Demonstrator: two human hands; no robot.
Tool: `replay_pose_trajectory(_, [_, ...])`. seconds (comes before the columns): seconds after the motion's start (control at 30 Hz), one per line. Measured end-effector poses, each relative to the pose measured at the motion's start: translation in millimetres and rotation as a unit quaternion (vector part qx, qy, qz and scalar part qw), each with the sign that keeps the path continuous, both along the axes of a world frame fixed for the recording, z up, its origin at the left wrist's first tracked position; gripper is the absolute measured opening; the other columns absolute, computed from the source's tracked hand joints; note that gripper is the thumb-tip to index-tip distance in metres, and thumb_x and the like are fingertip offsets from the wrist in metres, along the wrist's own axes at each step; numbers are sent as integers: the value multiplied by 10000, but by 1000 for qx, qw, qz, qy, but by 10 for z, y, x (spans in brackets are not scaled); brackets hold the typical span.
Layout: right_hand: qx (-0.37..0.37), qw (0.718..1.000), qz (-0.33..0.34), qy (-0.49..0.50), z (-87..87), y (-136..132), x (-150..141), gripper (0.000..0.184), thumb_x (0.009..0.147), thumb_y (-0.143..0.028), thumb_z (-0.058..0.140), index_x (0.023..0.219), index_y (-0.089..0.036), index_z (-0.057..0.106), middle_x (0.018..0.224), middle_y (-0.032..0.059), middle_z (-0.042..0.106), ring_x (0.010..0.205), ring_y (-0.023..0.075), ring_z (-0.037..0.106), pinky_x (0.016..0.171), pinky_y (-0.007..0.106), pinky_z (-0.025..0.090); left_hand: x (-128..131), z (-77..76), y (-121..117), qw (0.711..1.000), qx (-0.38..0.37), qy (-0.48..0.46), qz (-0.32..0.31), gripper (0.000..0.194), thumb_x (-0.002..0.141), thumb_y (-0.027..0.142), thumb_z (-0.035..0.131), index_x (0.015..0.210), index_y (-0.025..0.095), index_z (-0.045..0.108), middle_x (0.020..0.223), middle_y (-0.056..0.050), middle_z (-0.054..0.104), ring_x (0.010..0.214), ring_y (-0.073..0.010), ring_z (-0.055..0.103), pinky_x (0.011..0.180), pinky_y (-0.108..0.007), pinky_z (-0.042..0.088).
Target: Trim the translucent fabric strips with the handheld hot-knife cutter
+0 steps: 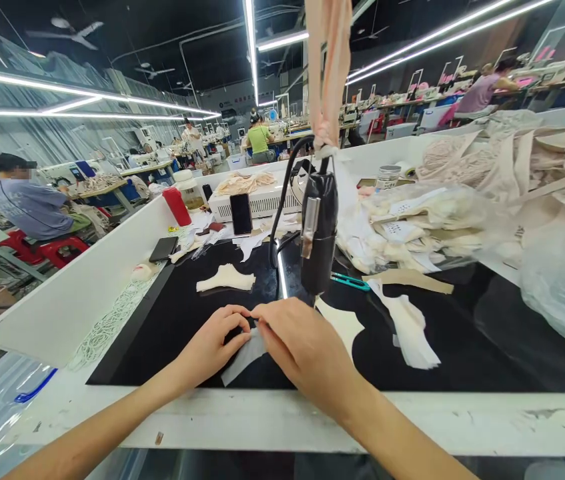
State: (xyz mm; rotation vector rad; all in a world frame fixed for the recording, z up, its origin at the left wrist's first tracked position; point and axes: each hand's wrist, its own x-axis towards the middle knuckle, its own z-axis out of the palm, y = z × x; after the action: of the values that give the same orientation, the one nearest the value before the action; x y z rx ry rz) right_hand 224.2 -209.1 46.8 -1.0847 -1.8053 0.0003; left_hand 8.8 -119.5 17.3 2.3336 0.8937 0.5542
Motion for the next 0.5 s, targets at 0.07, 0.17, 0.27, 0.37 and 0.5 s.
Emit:
replay_pose_trajectory(0.07, [-82, 996, 17, -30, -134, 69, -57, 261, 1022, -214, 517, 1244, -269, 643, 1153, 70, 774, 1043, 260, 733, 883, 447, 597, -15, 22, -13, 1000, -8, -8, -5, 76, 989, 231, 580, 958, 213, 647, 1253, -67, 656, 1219, -249, 584, 1092, -427, 446])
replay_pose_trajectory(0.17, [-102, 994, 34, -33, -273, 178, -106, 241, 1018, -265, 537, 1235, -261, 641, 1132, 77, 783, 996, 267, 751, 875, 460, 608, -54, 91, -35, 999, -35, -17, -2, 112, 1006, 274, 554, 987, 220, 650, 1074, -38, 708, 1036, -217, 637, 962, -357, 489])
replay_pose_trajectory(0.27, [-115, 992, 49, -29, -304, 244, -127, 114, 1009, -280, 556, 1074, -268, 650, 962, 32, 774, 851, 229, 742, 775, 384, 612, -97, 146, -28, 996, -73, -41, 21, 131, 998, 291, 552, 945, 212, 642, 859, 7, 678, 805, -167, 620, 764, -285, 481])
replay_pose_trajectory(0.37, [-131, 990, 56, -20, -271, 302, -155, 122, 1022, -264, 532, 918, -263, 594, 785, -23, 692, 669, 169, 671, 616, 282, 567, -134, 143, 35, 988, -115, -89, 48, 97, 955, 272, 588, 901, 196, 615, 789, 21, 648, 726, -138, 598, 678, -250, 456])
replay_pose_trajectory(0.5, [-138, 988, 63, -17, -227, 461, -215, 171, 1021, -254, 523, 873, -256, 608, 791, -17, 686, 674, 165, 665, 623, 274, 555, -176, 93, 180, 970, -166, -162, 79, 171, 882, 286, 656, 1001, 193, 576, 807, 15, 648, 729, -137, 654, 678, -240, 487])
